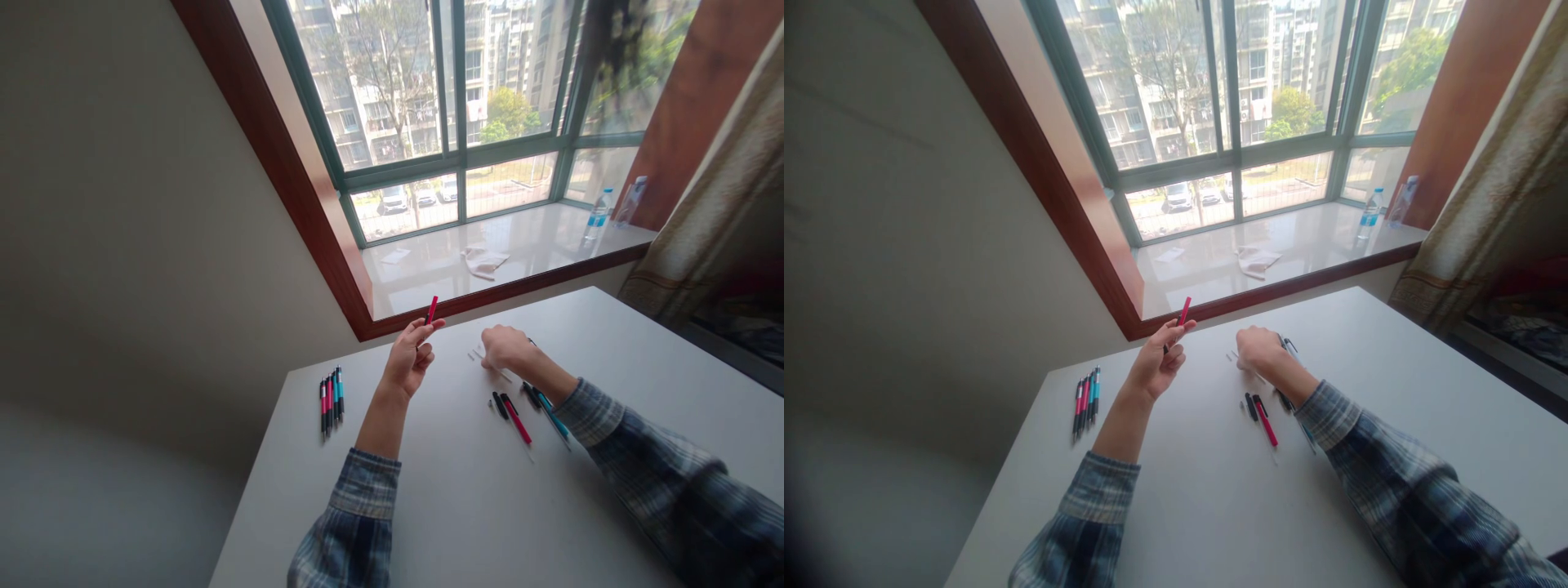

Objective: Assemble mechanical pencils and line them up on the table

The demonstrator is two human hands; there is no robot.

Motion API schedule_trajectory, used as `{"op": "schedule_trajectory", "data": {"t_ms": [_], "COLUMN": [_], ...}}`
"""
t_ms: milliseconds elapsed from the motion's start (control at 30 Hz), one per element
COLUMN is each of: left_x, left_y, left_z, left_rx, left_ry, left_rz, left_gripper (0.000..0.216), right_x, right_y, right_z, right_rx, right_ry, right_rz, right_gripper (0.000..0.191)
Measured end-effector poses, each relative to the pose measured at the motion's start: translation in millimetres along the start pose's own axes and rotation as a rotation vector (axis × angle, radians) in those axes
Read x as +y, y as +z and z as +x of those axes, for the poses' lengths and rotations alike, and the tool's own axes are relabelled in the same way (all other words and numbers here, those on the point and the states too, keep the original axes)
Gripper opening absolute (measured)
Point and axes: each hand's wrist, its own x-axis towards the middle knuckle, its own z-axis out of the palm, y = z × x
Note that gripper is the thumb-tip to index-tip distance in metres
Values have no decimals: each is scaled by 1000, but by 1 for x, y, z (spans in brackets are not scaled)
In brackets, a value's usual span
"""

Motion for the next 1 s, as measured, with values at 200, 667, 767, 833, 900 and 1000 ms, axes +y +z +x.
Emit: {"op": "schedule_trajectory", "data": {"t_ms": [200,667,767,833,900,1000], "left_x": [-10,-43,-42,-40,-38,-35], "left_y": [-9,-31,-29,-26,-24,-21], "left_z": [6,15,12,11,9,8], "left_rx": [-8,-294,-323,-331,-330,-329], "left_ry": [6,-36,-52,-57,-66,-73], "left_rz": [117,481,463,461,464,469], "left_gripper": [33,47,47,48,49,51], "right_x": [3,30,22,17,15,14], "right_y": [-1,-35,-35,-33,-31,-30], "right_z": [2,3,0,-1,0,1], "right_rx": [30,516,669,740,782,787], "right_ry": [-60,-637,-649,-632,-625,-645], "right_rz": [41,1046,1085,1083,1083,1083], "right_gripper": [33,19,15,13,12,11]}}
